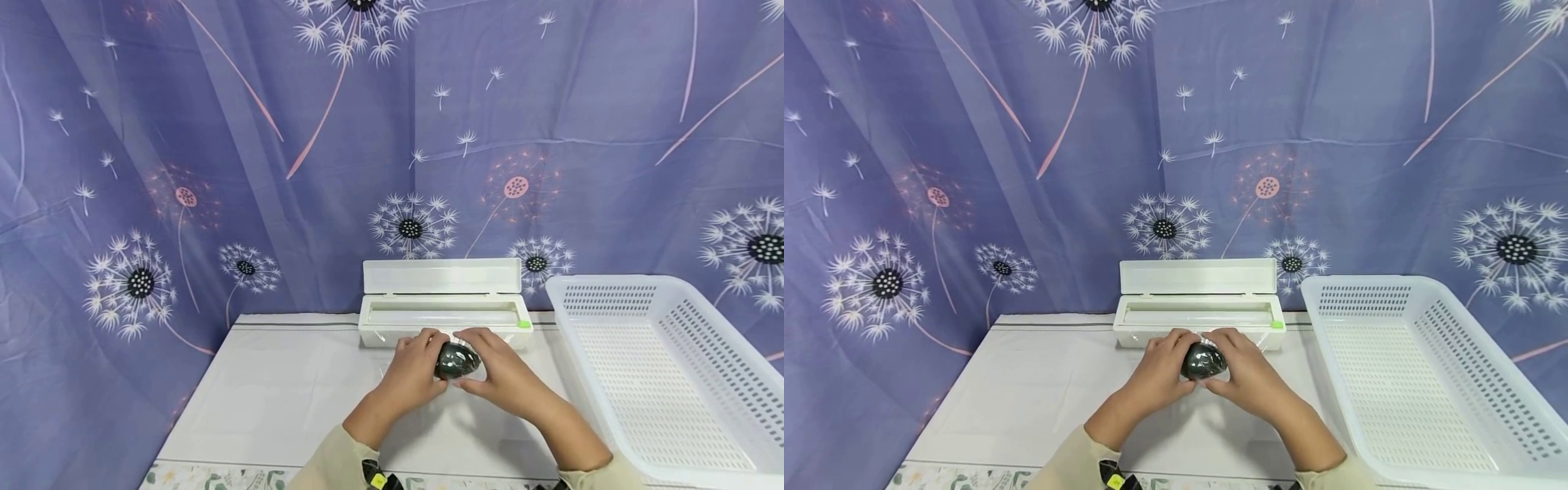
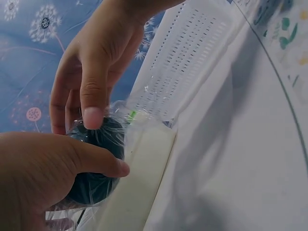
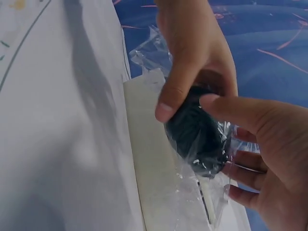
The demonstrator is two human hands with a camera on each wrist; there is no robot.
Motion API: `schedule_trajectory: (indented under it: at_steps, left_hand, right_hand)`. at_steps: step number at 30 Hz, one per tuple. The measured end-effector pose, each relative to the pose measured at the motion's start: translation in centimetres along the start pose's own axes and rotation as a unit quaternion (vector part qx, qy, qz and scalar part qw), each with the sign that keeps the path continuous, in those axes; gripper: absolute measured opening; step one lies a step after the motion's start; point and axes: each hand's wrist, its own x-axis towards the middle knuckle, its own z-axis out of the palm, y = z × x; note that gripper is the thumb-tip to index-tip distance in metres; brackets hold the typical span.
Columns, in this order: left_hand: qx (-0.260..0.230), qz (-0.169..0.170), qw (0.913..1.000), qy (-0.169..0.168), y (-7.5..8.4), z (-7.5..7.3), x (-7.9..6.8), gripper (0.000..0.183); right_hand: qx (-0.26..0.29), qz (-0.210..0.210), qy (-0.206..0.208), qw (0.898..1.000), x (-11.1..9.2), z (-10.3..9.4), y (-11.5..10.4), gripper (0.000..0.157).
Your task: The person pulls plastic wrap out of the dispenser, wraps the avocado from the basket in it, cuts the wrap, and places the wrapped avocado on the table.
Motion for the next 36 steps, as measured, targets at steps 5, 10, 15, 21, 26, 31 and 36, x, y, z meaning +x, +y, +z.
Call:
schedule_trajectory:
  at_steps: [5, 10, 15, 21, 26, 31, 36]
  left_hand:
    - [-0.022, -0.012, 0.9992, -0.032, -0.2, -0.4, 0.5, 0.069]
    - [-0.019, -0.015, 0.9981, -0.057, -0.5, -0.8, 0.9, 0.074]
    - [-0.012, -0.012, 0.9986, -0.049, -0.8, -1.1, 1.2, 0.076]
    - [-0.02, -0.011, 0.9988, -0.043, -0.9, -0.9, 1.0, 0.072]
    - [0.011, -0.01, 0.9997, -0.021, -0.7, -0.6, 0.7, 0.081]
    - [0.058, 0.006, 0.9976, 0.037, -0.6, -0.1, 0.7, 0.079]
    - [0.082, 0.013, 0.9945, 0.063, -0.8, 0.4, 0.8, 0.078]
  right_hand:
    - [-0.044, -0.028, 0.018, 0.998, 0.3, 0.6, -0.3, 0.072]
    - [-0.097, -0.037, 0.021, 0.994, 0.4, 1.4, -0.3, 0.076]
    - [-0.11, -0.043, 0.035, 0.992, 0.6, 2.0, 0.1, 0.069]
    - [-0.1, -0.029, 0.022, 0.994, 0.8, 2.0, 0.7, 0.068]
    - [-0.092, -0.008, 0.005, 0.996, 1.0, 2.0, 1.0, 0.067]
    - [-0.078, 0.004, 0.01, 0.997, 1.2, 2.1, 1.2, 0.065]
    - [-0.066, 0.006, 0.014, 0.998, 1.5, 2.1, 1.4, 0.061]
